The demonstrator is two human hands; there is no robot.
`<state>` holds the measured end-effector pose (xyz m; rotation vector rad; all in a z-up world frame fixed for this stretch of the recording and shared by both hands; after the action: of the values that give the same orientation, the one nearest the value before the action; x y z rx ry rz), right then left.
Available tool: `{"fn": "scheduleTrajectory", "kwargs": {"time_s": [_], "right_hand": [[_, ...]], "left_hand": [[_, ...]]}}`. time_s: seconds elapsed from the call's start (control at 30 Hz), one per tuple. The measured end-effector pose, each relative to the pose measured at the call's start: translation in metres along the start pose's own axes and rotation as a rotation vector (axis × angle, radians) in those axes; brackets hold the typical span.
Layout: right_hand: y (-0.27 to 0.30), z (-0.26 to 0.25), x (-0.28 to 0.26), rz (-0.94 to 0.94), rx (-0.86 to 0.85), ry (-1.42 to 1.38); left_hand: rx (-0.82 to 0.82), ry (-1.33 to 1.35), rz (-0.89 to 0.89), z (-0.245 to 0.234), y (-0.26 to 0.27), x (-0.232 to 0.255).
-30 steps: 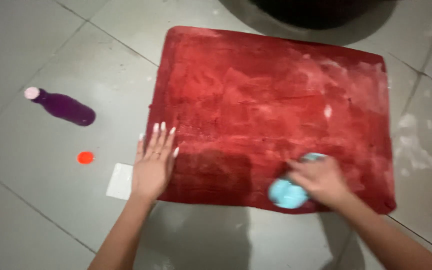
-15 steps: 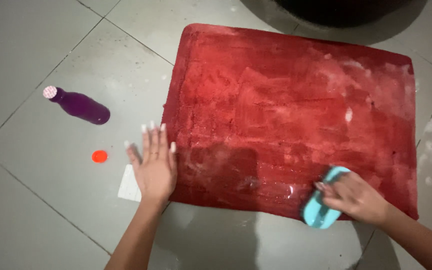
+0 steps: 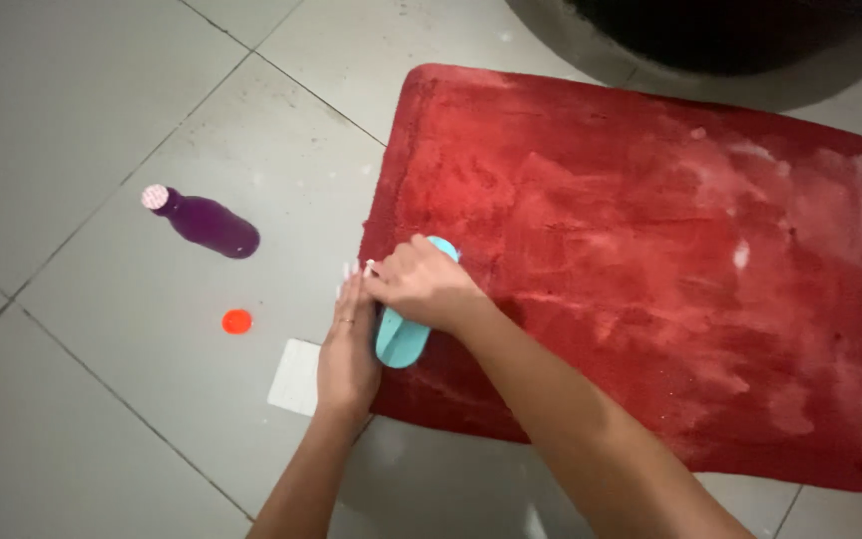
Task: Scrubbing a red rug on a tiled floor using a brush and cleaning agents.
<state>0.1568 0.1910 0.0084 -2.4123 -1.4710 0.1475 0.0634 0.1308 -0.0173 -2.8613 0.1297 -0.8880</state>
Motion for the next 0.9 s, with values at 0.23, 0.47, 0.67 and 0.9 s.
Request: {"fn": "scheduleTrajectory", "kwargs": {"time_s": [0.23,0.47,0.67,0.9], "right_hand": [[0.187,-0.024,0.005,-0.143,-0.102,-0.160],[0.373,-0.016,0.012,0.033,-0.356,-0.115],[0.105,-0.014,-0.057,-0.147,0.012,-0.263],[0.061,-0.003,-0.066,-0.083,0.181,-0.191]], "left_hand": [[-0.047,-0.345,-0.070,-0.002,-0.003,0.003],[-0.037,-0.540,-0.090,-0.001,-0.004,-0.009],[-0.293,-0.524,0.120,-0.012,-0.017,-0.046],[-0.450,-0.744,0.330,-0.017,-0.029,-0.044]]}}
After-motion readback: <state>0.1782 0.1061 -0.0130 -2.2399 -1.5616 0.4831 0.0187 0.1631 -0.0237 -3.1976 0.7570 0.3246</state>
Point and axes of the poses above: each hand's wrist, its own y-axis away from the middle knuckle, its own z-axis out of the palm, x = y × z, the point moved 7 cm from there along -y, towards the middle knuckle
